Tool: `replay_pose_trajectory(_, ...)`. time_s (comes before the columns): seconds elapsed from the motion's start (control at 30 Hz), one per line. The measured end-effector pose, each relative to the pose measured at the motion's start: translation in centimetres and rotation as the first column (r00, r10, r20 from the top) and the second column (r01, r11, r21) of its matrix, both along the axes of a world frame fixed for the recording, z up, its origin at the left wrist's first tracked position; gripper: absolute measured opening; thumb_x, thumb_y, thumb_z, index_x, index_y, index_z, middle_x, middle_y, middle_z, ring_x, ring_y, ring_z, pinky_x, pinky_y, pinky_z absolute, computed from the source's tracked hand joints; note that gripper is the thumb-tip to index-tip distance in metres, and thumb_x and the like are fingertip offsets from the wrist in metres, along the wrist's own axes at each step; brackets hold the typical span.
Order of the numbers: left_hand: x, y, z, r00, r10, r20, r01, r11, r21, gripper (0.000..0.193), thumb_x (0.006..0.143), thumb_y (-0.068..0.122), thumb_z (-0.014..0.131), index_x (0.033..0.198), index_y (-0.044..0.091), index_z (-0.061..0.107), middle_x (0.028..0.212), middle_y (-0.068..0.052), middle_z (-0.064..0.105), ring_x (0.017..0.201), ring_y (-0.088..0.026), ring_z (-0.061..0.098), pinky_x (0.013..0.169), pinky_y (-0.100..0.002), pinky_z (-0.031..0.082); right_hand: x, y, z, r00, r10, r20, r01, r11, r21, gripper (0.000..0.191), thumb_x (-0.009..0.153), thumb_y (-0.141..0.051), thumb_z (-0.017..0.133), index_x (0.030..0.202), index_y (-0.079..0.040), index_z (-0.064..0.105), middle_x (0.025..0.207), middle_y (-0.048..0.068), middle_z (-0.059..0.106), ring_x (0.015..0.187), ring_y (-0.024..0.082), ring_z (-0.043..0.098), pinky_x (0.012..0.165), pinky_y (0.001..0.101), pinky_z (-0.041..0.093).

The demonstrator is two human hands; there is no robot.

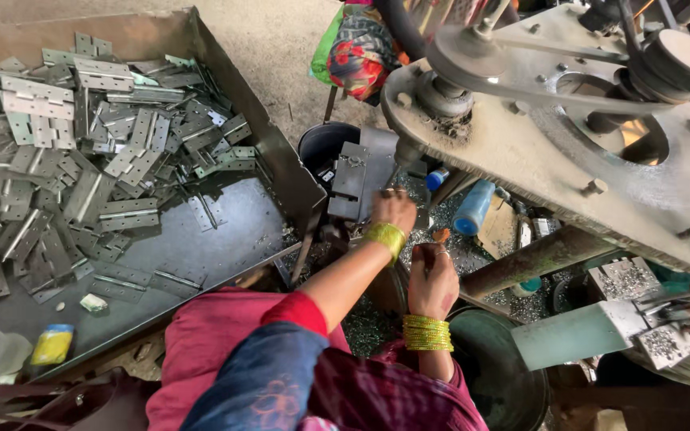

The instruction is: The person repeatedly picks small metal plates from a bin, places them into a press machine, and operates the lever to process them. The person then removes the processed plates and places them into a bucket. This cycle is repeated continuously.

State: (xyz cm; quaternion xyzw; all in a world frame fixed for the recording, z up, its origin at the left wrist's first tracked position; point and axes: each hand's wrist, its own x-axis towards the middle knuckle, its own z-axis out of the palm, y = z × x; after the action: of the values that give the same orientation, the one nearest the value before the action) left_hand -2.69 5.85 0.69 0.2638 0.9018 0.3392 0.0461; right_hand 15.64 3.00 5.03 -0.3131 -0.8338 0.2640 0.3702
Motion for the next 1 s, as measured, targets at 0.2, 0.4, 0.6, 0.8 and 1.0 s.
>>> replay_pose_trajectory(0.2, 0.7, -4.8, -2.7, 0.929, -0.197, -0.314, 0.076, 0.930, -0.359, 0.033, 0.092, 0.027, 0.060, 0.108, 0.003, 0.076, 0.159, -0.017, 0.038, 0.136, -0.032, 0.044, 0.108, -0.048, 0.034, 0.5, -0.1, -1.3, 0.988, -0.068, 0.141, 0.078, 0.994, -0.071, 0.023, 0.094, -0.030, 0.068, 0.101, -0.009, 0.074, 0.090, 0.017, 0.076, 0.084, 0.035, 0.073, 0.074, 0.0444, 0.054)
replay_pose_trajectory(0.4, 1.3, -6.5, -2.0, 0.885, -0.334, -0.324, 0.070, 0.784, -0.617, 0.034, 0.100, 0.025, 0.049, 0.111, 0.013, 0.079, 0.160, -0.014, 0.041, 0.150, -0.033, 0.029, 0.117, -0.055, 0.015, 0.4, -0.4, -1.8, 0.960, -0.062, 0.271, 0.049, 0.997, 0.054, 0.025, 0.090, -0.027, 0.066, 0.107, -0.012, 0.075, 0.095, 0.017, 0.075, 0.087, 0.039, 0.071, 0.076, 0.0484, 0.054)
replay_pose_trajectory(0.6, 0.3, -3.4, 0.4, 0.890, -0.295, -0.349, -0.018, 0.740, -0.672, 0.037, 0.103, 0.027, 0.049, 0.121, 0.011, 0.076, 0.151, -0.013, 0.055, 0.150, -0.033, 0.032, 0.122, -0.060, 0.010, 0.1, 1.6, -4.6, 0.912, 0.009, 0.410, 0.039, 0.993, -0.109, 0.030, 0.089, -0.039, 0.065, 0.108, -0.017, 0.073, 0.094, 0.016, 0.076, 0.090, 0.039, 0.071, 0.077, 0.0503, 0.054)
replay_pose_trajectory(0.8, -0.9, -3.9, -3.5, 0.857, -0.275, -0.436, -0.053, 0.795, -0.605, 0.039, 0.101, 0.025, 0.045, 0.120, 0.008, 0.074, 0.158, -0.017, 0.044, 0.151, -0.035, 0.028, 0.121, -0.059, 0.004, 2.8, 1.1, -14.4, 0.794, 0.061, 0.605, 0.039, 0.988, -0.150, 0.046, 0.091, -0.042, 0.062, 0.123, -0.010, 0.057, 0.101, 0.027, 0.072, 0.094, 0.048, 0.068, 0.081, 0.0565, 0.053)
replay_pose_trajectory(1.0, -2.4, -5.5, -5.8, 0.783, -0.260, -0.565, 0.099, 0.949, -0.300, 0.045, 0.094, 0.021, 0.046, 0.130, 0.004, 0.068, 0.154, -0.014, 0.044, 0.144, -0.032, 0.036, 0.124, -0.059, 0.003, 2.5, 3.4, -16.9, 0.769, 0.145, 0.623, 0.040, 0.961, -0.273, 0.050, 0.088, -0.051, 0.065, 0.115, -0.009, 0.062, 0.107, 0.028, 0.071, 0.104, 0.048, 0.066, 0.086, 0.0561, 0.052)
